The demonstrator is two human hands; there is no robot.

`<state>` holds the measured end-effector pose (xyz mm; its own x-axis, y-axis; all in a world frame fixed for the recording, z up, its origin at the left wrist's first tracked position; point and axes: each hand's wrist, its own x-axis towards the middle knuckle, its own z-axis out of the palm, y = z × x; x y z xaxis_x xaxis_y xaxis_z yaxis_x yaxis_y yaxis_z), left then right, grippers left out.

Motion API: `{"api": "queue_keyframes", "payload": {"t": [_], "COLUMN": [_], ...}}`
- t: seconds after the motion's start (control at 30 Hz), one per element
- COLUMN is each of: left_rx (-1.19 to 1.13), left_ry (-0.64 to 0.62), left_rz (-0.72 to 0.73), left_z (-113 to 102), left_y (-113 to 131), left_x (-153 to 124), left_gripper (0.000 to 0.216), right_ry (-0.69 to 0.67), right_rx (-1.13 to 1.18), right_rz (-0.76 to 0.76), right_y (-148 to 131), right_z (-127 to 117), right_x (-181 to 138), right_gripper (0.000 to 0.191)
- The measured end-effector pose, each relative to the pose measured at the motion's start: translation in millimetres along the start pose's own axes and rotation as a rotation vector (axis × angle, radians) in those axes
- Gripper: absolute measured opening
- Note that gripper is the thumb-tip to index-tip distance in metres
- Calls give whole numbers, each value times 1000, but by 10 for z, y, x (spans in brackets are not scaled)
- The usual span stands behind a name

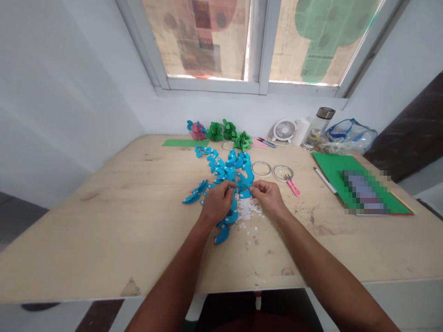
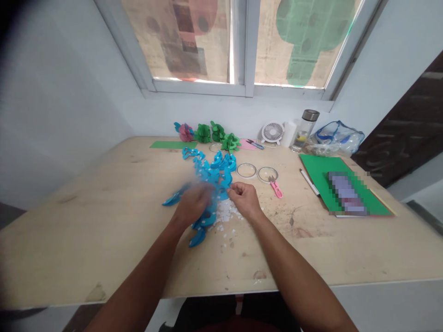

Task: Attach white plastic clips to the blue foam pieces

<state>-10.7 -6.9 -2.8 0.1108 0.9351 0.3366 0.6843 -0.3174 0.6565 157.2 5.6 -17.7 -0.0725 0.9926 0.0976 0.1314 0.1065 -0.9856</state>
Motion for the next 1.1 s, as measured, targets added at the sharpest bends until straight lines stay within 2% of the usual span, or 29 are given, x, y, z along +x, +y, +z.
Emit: {"api": "queue_keyframes", "payload": {"t": [0.1, 0.17, 0.37, 0.47, 0.77, 0.93, 1.1], "left_rx": [6, -73, -529, -647, -763, -785, -796], "left_ry": [-37, -30, -89, -102, -34, 43, 7], "left_rz": [8, -3, -234, -305, -355, -359, -330], "left_z": [-3, -4, -34, -33, 26, 59, 91], "left_y": [4, 8, 109, 168, 130, 121, 89], "left_x": [10, 14, -17, -36, -20, -28, -24], "left_gripper": [23, 19, 26, 22, 12, 17, 23], "right_ry": [18, 23, 29, 24, 18, -54, -41], "right_rx": [-3, -2, 6, 12, 135, 167, 151], "right_rz": [-8, -13, -28, -23, 11, 23, 11], "right_y": [-9, -11, -10, -6, -81, -78, -51], "right_z": [-10, -15, -15, -6, 22, 43, 69], "right_x": [9, 12, 10, 6, -26, -36, -37], "right_gripper": [28, 27, 28, 29, 29, 27, 27]}}
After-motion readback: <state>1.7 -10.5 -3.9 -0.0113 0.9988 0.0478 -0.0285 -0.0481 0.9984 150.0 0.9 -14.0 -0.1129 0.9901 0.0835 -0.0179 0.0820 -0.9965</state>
